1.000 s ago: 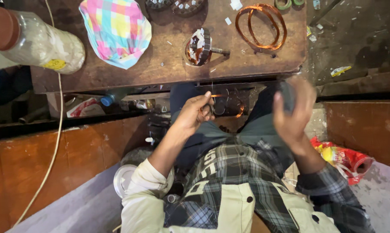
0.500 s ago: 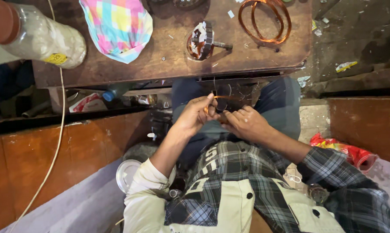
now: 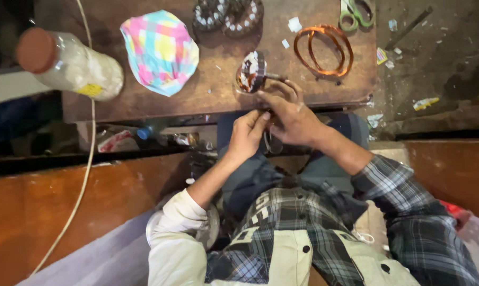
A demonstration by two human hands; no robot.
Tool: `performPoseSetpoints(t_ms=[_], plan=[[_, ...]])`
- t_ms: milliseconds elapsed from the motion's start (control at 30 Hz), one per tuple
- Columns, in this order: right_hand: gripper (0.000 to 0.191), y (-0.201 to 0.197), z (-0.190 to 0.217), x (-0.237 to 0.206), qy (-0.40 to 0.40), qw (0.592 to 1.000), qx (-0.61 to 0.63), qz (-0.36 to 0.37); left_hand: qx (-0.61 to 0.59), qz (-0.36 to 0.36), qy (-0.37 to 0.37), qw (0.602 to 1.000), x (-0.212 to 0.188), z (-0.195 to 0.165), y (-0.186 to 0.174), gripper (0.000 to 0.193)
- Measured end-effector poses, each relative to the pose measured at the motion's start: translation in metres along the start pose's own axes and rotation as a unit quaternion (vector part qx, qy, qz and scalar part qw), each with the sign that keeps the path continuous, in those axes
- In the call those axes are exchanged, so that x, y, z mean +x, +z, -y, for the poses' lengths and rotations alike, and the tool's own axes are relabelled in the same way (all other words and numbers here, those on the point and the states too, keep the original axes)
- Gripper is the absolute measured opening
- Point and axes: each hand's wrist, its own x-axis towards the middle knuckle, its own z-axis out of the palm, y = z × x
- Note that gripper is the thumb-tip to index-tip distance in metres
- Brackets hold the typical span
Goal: The person cuts small white paper pieces with scissors and inserts them into the slots of a motor armature. Then the person winds copper wire around the armature core by hand, repeatedly wrapping and adjusting the coil.
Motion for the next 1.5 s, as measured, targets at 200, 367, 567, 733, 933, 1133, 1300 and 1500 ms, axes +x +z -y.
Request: performPoseSetpoints(t_ms=[200, 367, 567, 733, 933, 1133, 1300, 1500], plan=[[0.033, 0.023, -0.024, 0.016, 0.109, 0.981, 0.106, -0.121, -0.283, -0.049, -0.172, 0.942, 0.050, 0.002, -0.025, 0.037], [0.021, 0.042, -0.062, 0.024, 0.174, 0.946, 0.219, -0.162, -0.151, -0.073, -0.172, 0.971, 0.097, 0.017, -0.046, 0.040], [0.016, 0.054, -0.101, 0.021, 0.340, 0.733, 0.575, -0.127, 0.190, 0.065, 0.111, 0.973, 0.133, 0.033, -0.090, 0.090], [0.016, 0.061, -0.108, 0.019, 0.358, 0.744, 0.551, -0.119, 0.283, 0.247, 0.094, 0.922, 0.145, 0.040, -0.087, 0.137], [0.016, 0.057, -0.102, 0.018, 0.352, 0.761, 0.534, -0.111, 0.294, 0.236, 0.157, 0.913, 0.149, 0.036, -0.086, 0.122], [0.016, 0.056, -0.092, 0.014, 0.296, 0.841, 0.442, -0.102, 0.324, 0.222, 0.210, 0.895, 0.135, 0.021, -0.089, 0.121], [0.016, 0.053, -0.085, 0.016, 0.299, 0.867, 0.384, -0.104, 0.230, 0.148, 0.154, 0.949, 0.120, 0.021, -0.092, 0.099], [0.018, 0.036, -0.050, 0.013, 0.232, 0.928, 0.281, -0.077, -0.095, -0.003, -0.206, 0.974, 0.068, 0.016, -0.067, 0.035]])
